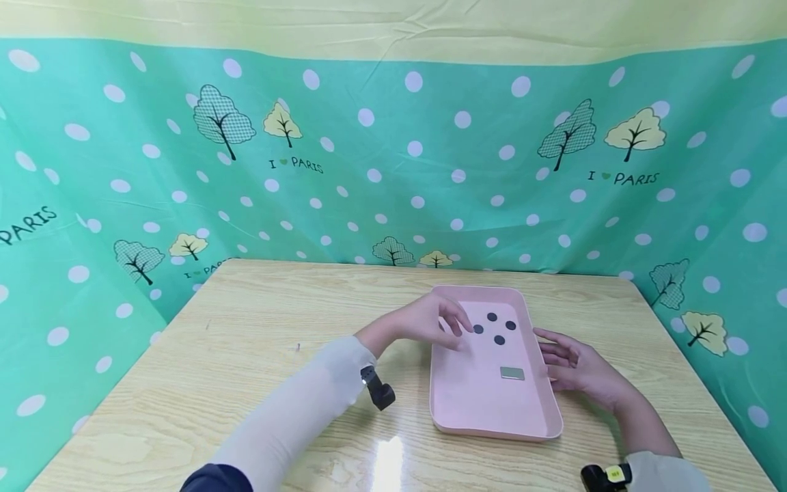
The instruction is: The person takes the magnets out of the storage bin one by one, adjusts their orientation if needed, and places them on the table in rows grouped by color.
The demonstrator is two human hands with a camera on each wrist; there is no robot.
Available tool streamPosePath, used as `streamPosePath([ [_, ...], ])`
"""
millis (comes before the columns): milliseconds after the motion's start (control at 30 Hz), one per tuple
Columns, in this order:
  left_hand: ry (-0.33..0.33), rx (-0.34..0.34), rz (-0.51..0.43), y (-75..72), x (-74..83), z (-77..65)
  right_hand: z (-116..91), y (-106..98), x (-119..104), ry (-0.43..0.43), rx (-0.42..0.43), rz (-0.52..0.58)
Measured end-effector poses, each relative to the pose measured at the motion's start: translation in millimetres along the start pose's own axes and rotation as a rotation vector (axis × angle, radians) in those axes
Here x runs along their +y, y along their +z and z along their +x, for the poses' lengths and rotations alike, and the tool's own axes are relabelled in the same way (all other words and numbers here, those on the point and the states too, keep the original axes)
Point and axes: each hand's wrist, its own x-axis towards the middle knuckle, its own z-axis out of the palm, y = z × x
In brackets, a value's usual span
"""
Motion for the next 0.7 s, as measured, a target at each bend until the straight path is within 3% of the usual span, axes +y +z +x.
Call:
streamPosePath([
  [400,0.01,-0.082,0.04,13.0,5.1,22.0,0,-2,1,-0.008,-0.018,-0.005],
  [700,0.001,-0.137,0.01,28.6,5.4,41.1,1,-3,-1,0.02,-0.007,-0.012],
])
